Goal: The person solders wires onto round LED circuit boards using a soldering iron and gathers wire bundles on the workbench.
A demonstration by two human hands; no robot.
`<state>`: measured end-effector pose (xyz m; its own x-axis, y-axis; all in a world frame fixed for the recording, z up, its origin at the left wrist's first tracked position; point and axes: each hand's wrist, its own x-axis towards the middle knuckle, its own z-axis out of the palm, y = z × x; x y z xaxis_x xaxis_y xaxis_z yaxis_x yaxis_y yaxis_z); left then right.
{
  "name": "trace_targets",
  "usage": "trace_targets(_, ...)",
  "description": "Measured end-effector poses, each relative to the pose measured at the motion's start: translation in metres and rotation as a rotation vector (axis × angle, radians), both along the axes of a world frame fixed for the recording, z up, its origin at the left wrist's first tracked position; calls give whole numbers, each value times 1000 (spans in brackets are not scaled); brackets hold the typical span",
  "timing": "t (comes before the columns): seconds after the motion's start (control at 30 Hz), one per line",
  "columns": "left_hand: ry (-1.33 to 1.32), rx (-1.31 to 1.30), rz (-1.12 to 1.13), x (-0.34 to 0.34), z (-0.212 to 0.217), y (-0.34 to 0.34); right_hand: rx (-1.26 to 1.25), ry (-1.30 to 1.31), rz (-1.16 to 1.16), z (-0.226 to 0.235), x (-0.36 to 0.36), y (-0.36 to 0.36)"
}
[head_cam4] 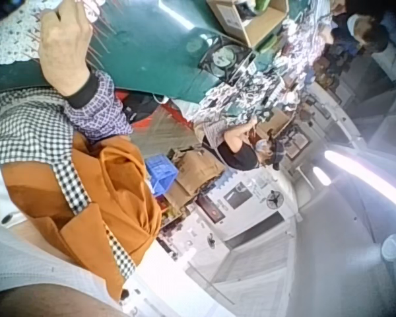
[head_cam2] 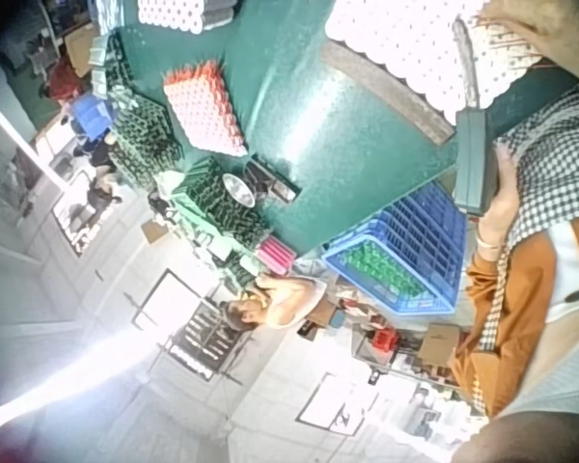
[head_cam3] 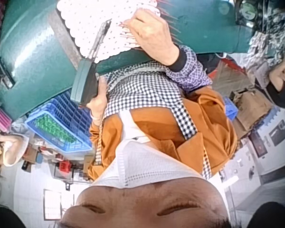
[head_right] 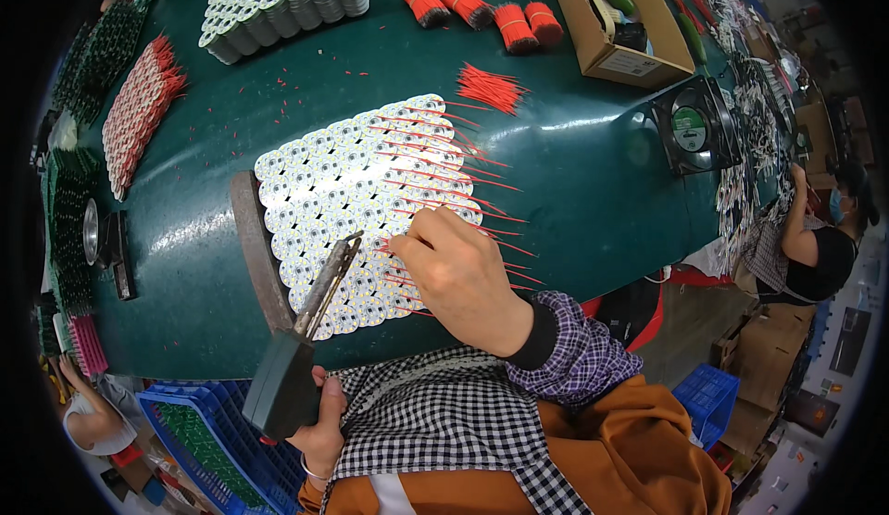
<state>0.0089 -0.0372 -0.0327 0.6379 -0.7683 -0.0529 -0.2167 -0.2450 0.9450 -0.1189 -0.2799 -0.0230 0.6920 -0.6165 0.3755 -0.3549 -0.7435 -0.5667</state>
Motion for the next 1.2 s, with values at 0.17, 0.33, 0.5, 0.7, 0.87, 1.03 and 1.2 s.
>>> trace_targets(0.17,-12,-11,47,1,5,-2,-19,38,9,11,-3,-1)
trace_targets(0.33,46,-16,74,6,7,-8,-47,195,-6,55,-25,-5)
trace_targets(0.5,117,25,119,6,8,-14,-28,-5,55,34,1,-18)
trace_targets(0.7,44,1,33,10,4,-15,27,-44,72,1,19,-22)
trace_targets(0.87,27,37,-6,12,-2,-13,19,-56,61,-5,20,-23)
trace_targets(1.03,10,61,-26,15,0,-18,-4,-50,37,-8,22,-22)
trace_targets(1.2,184,142,137,10,8,-25,-2,-36,30,-7,21,-21)
